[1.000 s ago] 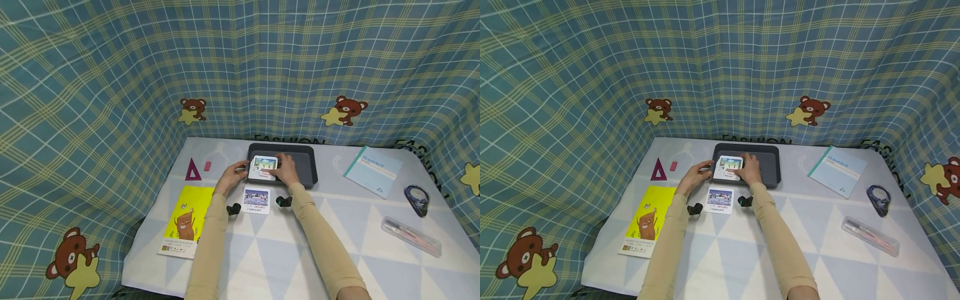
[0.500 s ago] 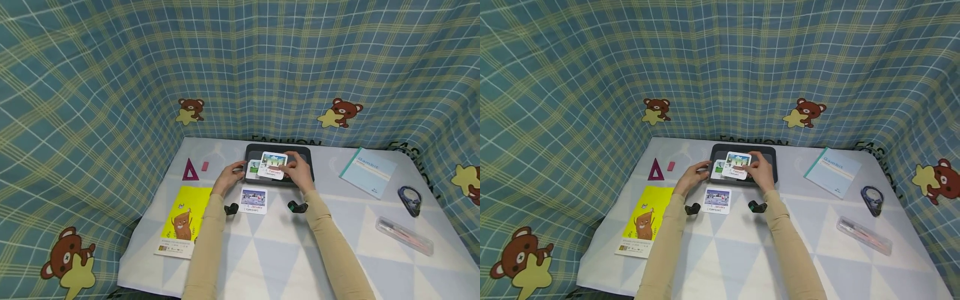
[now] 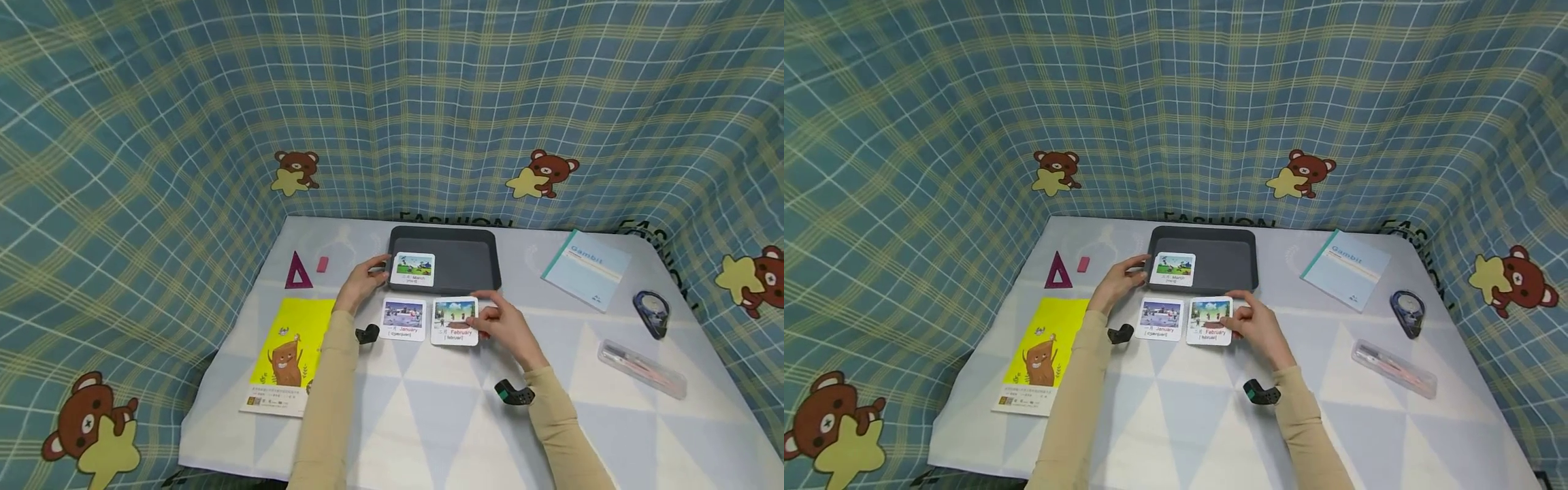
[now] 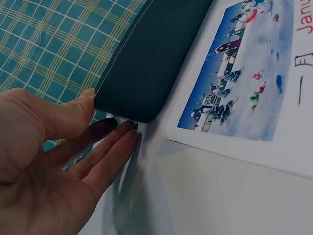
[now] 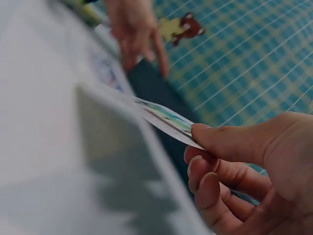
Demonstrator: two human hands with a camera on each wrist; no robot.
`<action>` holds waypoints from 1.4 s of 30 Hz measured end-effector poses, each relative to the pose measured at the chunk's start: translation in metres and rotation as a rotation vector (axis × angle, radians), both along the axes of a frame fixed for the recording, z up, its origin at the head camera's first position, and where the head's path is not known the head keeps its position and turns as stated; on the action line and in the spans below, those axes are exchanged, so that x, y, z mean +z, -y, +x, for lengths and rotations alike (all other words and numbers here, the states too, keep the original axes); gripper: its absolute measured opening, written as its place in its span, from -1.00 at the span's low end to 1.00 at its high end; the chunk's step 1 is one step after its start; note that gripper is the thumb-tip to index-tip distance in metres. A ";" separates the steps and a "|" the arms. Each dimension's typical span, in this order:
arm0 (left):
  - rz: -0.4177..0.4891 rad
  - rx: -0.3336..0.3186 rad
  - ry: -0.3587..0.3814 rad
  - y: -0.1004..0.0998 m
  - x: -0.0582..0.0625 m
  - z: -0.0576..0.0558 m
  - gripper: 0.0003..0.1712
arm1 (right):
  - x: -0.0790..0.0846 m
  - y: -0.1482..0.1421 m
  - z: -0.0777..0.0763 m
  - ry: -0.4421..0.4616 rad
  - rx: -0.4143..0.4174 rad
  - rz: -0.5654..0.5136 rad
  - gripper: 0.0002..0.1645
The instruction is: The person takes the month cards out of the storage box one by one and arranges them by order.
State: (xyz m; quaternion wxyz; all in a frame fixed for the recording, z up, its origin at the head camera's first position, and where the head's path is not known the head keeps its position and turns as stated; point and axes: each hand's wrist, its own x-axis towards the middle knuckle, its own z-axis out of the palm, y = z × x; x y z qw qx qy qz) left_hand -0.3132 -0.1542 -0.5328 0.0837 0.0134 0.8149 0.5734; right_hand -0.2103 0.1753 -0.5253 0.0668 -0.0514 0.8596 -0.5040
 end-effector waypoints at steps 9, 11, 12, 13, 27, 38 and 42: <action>0.000 0.001 0.020 0.002 0.003 -0.001 -0.42 | -0.029 0.003 -0.006 -0.135 -0.022 0.190 -0.34; -0.009 0.005 0.025 0.001 0.003 -0.001 -0.42 | -0.031 0.003 -0.006 -0.131 -0.034 0.183 -0.34; -0.011 0.009 0.027 0.001 0.002 0.000 -0.42 | -0.031 0.003 -0.006 -0.126 -0.037 0.181 -0.34; -0.013 0.011 0.028 0.000 0.003 -0.001 -0.42 | -0.031 0.002 -0.006 -0.120 -0.042 0.175 -0.35; -0.012 0.020 0.032 -0.003 0.002 -0.001 -0.42 | 0.011 0.018 -0.042 -0.146 -0.060 -0.006 -0.39; -0.002 0.046 0.026 -0.001 0.002 0.002 -0.44 | 0.002 0.062 -0.127 -0.018 0.057 0.129 -0.14; -0.018 0.024 0.010 -0.002 0.000 0.001 -0.43 | -0.006 0.070 -0.142 0.052 0.064 0.145 -0.01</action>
